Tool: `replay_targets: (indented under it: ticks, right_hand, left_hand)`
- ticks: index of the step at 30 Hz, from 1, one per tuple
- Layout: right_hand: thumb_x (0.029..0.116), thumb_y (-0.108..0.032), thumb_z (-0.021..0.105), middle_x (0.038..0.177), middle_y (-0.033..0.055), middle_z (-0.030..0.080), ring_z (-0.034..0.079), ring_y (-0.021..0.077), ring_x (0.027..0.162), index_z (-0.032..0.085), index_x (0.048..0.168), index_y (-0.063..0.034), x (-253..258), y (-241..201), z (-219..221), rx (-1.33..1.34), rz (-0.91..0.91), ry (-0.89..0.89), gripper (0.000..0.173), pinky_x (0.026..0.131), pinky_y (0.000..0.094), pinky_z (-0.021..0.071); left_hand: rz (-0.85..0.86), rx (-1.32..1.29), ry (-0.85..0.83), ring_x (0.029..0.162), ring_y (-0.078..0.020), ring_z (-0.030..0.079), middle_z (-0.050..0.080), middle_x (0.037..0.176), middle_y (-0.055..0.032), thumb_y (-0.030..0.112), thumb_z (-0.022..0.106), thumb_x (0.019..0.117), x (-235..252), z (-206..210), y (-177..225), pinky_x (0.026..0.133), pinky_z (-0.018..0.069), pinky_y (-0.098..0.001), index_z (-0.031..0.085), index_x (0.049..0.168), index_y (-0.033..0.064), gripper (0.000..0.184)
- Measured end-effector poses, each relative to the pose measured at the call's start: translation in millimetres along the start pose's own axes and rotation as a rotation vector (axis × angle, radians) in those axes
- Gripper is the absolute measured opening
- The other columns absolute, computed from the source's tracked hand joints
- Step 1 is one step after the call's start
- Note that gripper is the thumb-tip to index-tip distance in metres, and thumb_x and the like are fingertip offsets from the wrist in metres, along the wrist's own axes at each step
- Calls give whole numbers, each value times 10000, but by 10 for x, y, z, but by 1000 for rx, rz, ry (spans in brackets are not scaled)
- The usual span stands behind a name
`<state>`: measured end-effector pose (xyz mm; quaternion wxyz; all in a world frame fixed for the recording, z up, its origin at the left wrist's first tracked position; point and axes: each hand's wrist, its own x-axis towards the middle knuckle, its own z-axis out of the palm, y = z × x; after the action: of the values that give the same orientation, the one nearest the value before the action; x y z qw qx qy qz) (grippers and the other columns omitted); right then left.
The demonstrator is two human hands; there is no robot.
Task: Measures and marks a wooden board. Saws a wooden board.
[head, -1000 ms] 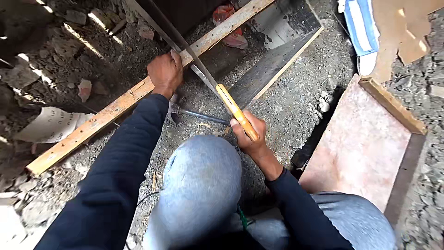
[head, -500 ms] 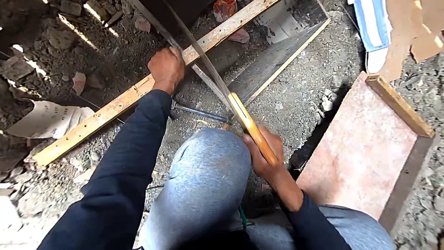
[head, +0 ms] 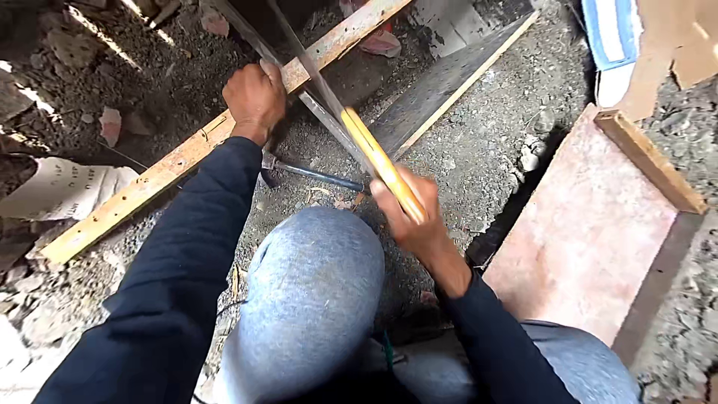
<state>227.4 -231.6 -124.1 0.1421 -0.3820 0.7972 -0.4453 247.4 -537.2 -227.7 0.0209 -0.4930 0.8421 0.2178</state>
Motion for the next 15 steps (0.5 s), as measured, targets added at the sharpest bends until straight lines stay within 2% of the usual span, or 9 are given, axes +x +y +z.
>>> replay_targets:
  ticks: [2, 4, 6, 8, 10, 12, 13, 15]
  right_hand:
    - [1027, -367, 548, 642, 2, 620, 599, 53, 549, 677, 889, -55, -738, -139, -435, -110, 45, -65, 365, 491, 253, 514]
    - [1053, -451, 501, 640, 14, 597, 618, 80, 582, 620, 844, -101, -1367, -385, -857, -242, 77, -91, 424, 522, 266, 522]
    - [1043, -447, 541, 643, 14, 589, 623, 78, 616, 589, 801, -115, -1541, -565, -1045, -219, 112, -80, 413, 569, 253, 533]
    - [1043, -420, 553, 630, -20, 588, 600, 33, 577, 614, 809, -118, -1205, -618, -863, -177, 121, -25, 387, 508, 221, 501]
    - [1023, -330, 568, 591, -45, 566, 549, -7, 512, 637, 789, -92, -457, -562, -415, -111, 108, 38, 341, 445, 190, 455]
    - [968, -207, 599, 543, -34, 521, 475, 41, 430, 621, 743, -92, 213, -639, -112, 0, 130, 32, 254, 376, 235, 391]
    - [968, -190, 603, 537, -17, 515, 469, 74, 408, 610, 752, -98, 381, -732, -87, 19, 137, -8, 235, 349, 262, 385]
    - [961, -229, 595, 580, -49, 526, 494, 59, 455, 637, 832, -119, 252, -810, -162, -64, 112, -67, 174, 387, 274, 407]
  left_hand:
    - [-27, -9, -40, 1116, -479, 663, 695, 1073, -299, 451, 141, 1042, -23, -3, 13, 819, 476, -702, 634, 929, -38, 703]
    - [-24, -5, -55, 1125, -479, 661, 694, 1089, -301, 444, 136, 1042, -18, -28, 23, 829, 478, -701, 636, 945, -44, 705]
    - [-8, 1, -50, 1122, -477, 662, 695, 1074, -299, 438, 129, 1048, -11, -38, 12, 828, 478, -694, 631, 926, -41, 705]
    - [31, -1, -45, 1115, -477, 664, 698, 1053, -298, 436, 126, 1054, -48, -12, 2, 823, 474, -694, 624, 900, -38, 704]
    - [62, -16, -15, 1098, -473, 670, 700, 1029, -294, 449, 128, 1054, -17, -13, -1, 820, 473, -695, 626, 878, -34, 715]
    - [57, -4, -16, 1099, -457, 675, 706, 1035, -280, 443, 132, 1049, -55, -14, -23, 827, 480, -684, 632, 879, -27, 707]
    - [46, -2, -11, 1098, -453, 677, 708, 1038, -275, 442, 133, 1047, -65, -17, -26, 823, 482, -681, 635, 881, -24, 705]
    - [22, -7, -17, 1100, -455, 676, 705, 1053, -279, 453, 135, 1045, -43, -37, 11, 818, 484, -686, 636, 902, -25, 707]
